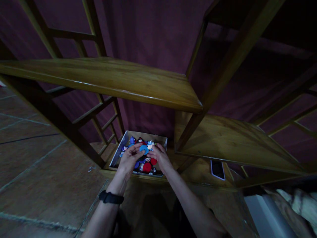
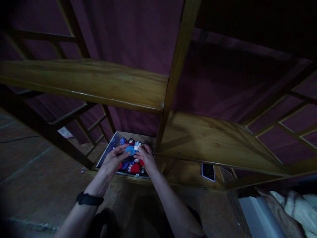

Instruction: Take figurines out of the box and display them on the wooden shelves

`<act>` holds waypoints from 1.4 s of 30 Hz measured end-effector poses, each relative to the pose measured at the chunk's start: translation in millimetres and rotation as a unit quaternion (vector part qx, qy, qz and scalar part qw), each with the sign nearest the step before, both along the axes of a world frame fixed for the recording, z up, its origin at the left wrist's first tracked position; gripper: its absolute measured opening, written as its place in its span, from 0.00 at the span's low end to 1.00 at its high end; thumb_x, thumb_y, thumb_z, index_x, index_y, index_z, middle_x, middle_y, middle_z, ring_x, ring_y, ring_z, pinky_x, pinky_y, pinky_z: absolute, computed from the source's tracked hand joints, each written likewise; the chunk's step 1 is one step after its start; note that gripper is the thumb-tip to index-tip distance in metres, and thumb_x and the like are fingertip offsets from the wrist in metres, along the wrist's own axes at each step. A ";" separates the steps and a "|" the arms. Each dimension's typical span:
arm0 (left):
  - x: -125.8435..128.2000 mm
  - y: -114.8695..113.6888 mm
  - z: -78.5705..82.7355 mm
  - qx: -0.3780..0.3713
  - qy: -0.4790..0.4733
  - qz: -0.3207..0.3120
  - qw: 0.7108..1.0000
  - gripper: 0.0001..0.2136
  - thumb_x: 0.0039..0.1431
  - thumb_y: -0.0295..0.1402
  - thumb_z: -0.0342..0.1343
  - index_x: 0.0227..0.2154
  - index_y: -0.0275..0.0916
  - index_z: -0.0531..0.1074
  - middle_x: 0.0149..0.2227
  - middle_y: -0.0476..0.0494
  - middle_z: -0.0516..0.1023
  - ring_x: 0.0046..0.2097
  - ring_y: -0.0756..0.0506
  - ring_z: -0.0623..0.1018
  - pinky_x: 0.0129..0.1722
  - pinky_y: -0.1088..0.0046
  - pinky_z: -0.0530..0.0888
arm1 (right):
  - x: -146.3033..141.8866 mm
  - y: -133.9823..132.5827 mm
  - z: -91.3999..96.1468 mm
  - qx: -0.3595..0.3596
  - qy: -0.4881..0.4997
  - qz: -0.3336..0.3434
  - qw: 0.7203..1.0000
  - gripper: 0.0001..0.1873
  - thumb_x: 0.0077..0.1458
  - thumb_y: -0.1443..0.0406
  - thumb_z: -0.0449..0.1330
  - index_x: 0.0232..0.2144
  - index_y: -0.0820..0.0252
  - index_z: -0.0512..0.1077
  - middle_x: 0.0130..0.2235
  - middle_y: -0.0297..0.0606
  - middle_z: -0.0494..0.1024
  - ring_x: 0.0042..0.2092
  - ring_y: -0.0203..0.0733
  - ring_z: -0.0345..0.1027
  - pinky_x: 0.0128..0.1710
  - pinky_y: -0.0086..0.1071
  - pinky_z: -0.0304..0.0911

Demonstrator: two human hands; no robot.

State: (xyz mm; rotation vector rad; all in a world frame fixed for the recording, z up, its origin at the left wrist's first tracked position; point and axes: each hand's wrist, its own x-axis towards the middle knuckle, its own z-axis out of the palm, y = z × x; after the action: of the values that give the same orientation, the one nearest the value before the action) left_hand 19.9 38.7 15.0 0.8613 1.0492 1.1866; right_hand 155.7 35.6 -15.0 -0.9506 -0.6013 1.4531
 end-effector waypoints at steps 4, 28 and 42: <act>1.8 -1.8 5.3 -0.025 -0.046 -0.004 0.999 0.22 0.34 0.30 0.68 0.37 0.35 0.74 0.34 0.45 0.78 0.36 0.50 0.75 0.41 0.73 0.68 | -0.4 0.6 -2.1 -0.007 0.010 -0.004 1.000 0.23 0.43 0.58 0.65 0.41 0.57 0.63 0.41 0.38 0.76 0.34 0.40 0.74 0.35 0.34 0.70; 0.7 -4.9 10.1 -0.144 -0.130 0.006 0.981 0.11 0.47 0.37 0.61 0.31 0.36 0.72 0.27 0.45 0.77 0.28 0.50 0.77 0.27 0.77 0.74 | -1.2 -2.5 0.1 0.032 -0.051 -0.002 0.998 0.17 0.42 0.57 0.64 0.35 0.58 0.71 0.31 0.33 0.75 0.29 0.33 0.69 0.32 0.29 0.66; 3.1 -2.6 4.0 -0.140 -0.099 -0.004 0.985 0.10 0.47 0.36 0.61 0.29 0.35 0.72 0.24 0.48 0.76 0.25 0.53 0.75 0.24 0.81 0.71 | -2.8 -6.5 4.3 0.035 -0.115 0.006 0.993 0.19 0.43 0.55 0.62 0.38 0.57 0.71 0.35 0.34 0.74 0.33 0.34 0.68 0.33 0.28 0.67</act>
State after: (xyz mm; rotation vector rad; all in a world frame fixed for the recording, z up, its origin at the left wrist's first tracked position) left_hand 23.0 36.1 19.0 0.5166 1.0185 1.0633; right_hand 153.0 29.2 -10.7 -1.0688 -0.8239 1.3331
